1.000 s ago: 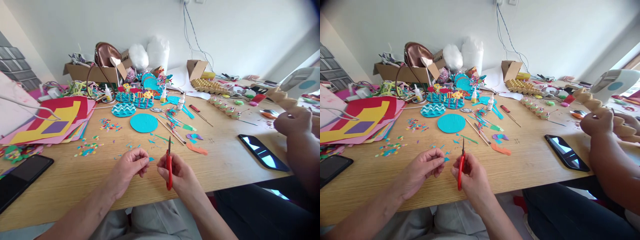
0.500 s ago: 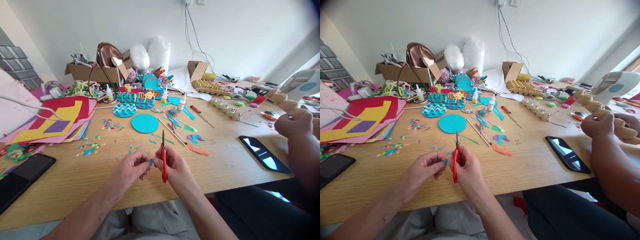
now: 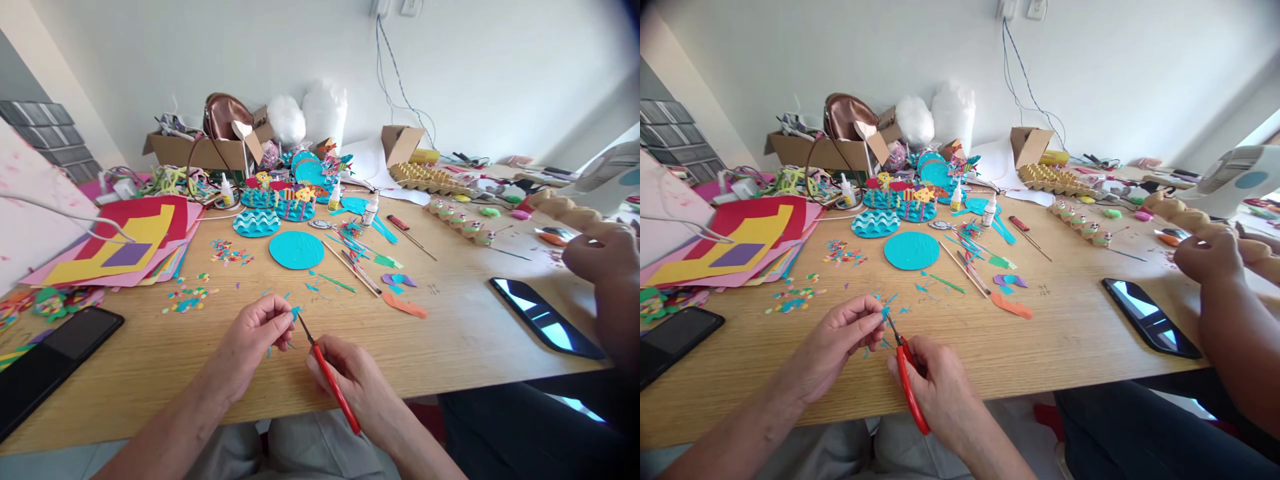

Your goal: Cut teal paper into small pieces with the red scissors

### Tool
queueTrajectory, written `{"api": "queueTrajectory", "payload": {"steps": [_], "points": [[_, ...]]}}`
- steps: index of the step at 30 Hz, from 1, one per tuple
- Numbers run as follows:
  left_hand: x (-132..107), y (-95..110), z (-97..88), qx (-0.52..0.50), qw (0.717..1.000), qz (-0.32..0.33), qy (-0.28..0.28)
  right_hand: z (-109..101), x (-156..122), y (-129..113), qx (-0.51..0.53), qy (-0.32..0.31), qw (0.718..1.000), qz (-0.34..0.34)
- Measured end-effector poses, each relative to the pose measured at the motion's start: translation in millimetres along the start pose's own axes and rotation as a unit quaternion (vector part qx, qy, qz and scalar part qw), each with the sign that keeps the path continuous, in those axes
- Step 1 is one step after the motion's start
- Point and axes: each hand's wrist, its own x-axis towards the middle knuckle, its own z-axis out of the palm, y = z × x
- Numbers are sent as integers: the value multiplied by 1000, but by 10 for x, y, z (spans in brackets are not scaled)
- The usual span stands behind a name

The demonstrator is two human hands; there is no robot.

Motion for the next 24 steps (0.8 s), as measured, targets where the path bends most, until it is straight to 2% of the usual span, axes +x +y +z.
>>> {"api": "queueTrajectory", "payload": {"steps": [14, 24], "points": [[28, -31, 100, 1, 1000, -5, -2, 17, 0, 65, 39, 16, 999, 16], [50, -71, 134, 21, 1000, -1, -11, 13, -21, 108, 11, 36, 999, 14]]}}
